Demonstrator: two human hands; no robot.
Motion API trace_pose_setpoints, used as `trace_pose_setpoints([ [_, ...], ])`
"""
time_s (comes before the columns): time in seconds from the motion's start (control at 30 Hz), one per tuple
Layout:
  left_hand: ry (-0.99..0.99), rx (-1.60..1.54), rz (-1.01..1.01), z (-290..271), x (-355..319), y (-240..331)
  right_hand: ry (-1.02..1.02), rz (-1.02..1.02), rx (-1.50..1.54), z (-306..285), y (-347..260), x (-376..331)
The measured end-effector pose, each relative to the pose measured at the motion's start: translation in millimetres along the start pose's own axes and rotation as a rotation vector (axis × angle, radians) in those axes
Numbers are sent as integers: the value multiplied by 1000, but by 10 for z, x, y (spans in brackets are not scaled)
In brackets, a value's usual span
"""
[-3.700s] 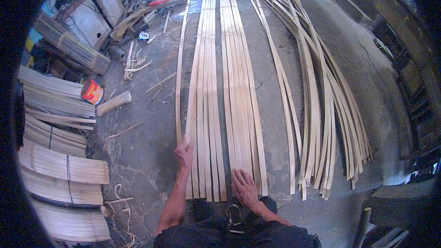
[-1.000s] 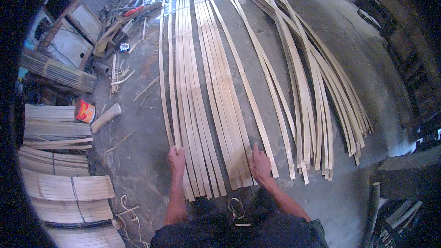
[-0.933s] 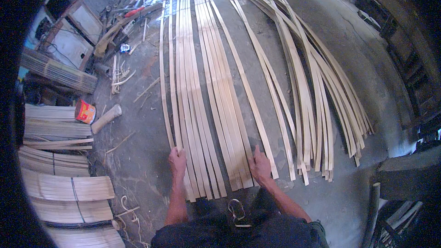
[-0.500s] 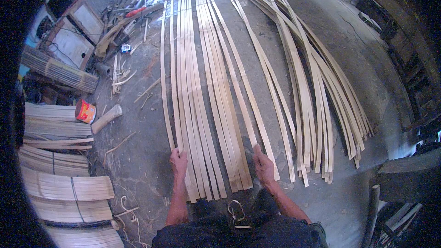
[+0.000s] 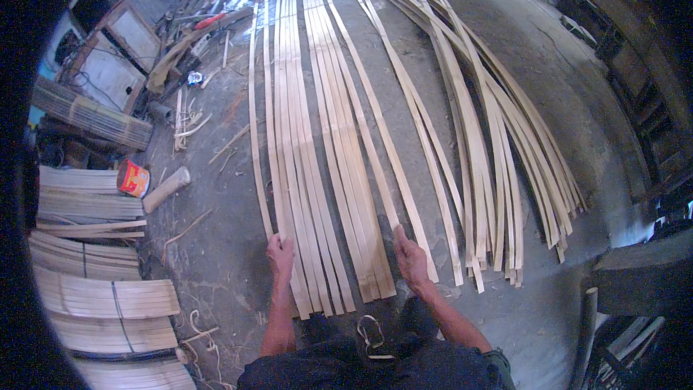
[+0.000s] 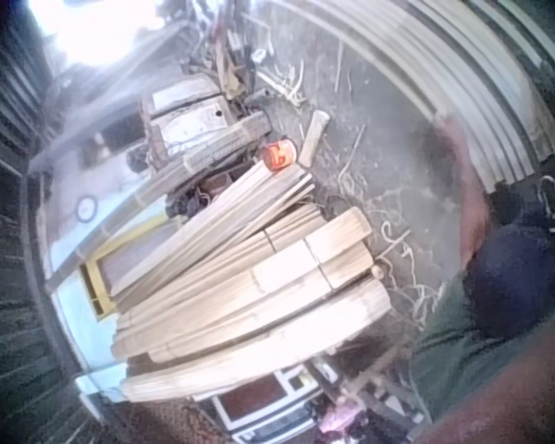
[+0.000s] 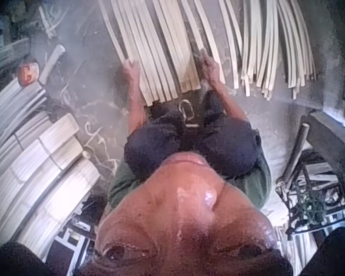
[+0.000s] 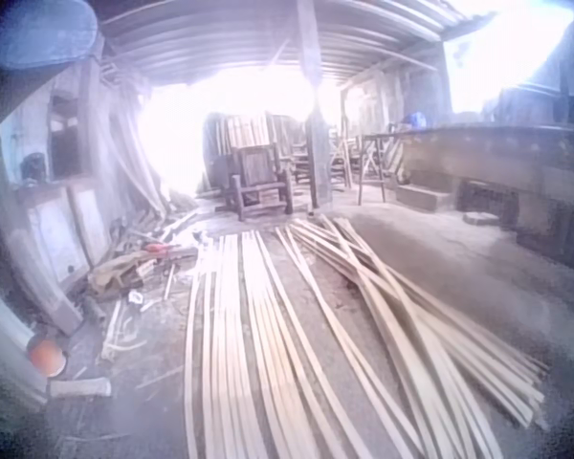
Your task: The person sits on the floor and arranges long, thin wooden strips side by side, aligning them into a neat row. The person repeatedly picks up individual strips and places them in sequence, smoothing the alignment with both hands.
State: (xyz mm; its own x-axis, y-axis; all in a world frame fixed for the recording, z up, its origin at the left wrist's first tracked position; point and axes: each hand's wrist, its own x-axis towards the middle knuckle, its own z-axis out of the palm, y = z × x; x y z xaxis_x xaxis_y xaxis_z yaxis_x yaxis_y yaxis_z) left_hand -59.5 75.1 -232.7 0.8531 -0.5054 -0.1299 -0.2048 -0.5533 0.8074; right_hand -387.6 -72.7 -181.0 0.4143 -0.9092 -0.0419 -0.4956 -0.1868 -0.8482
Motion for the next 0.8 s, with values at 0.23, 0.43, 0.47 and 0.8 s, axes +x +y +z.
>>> trace_pose_setpoints([
  [0.23,-30,-102,-55,-31,-71,246,43,28,116,41,-10,-47],
  [0.43,-28,-119,-15,-66,-84,232,112,17,125,-124,-324,-85],
  [0.47,-37,-112,-15,-68,-93,252,140,-16,119,-155,-361,-85],
  [0.8,-43,-211,-54,-112,-176,433,152,127,66,-279,-560,-87],
])
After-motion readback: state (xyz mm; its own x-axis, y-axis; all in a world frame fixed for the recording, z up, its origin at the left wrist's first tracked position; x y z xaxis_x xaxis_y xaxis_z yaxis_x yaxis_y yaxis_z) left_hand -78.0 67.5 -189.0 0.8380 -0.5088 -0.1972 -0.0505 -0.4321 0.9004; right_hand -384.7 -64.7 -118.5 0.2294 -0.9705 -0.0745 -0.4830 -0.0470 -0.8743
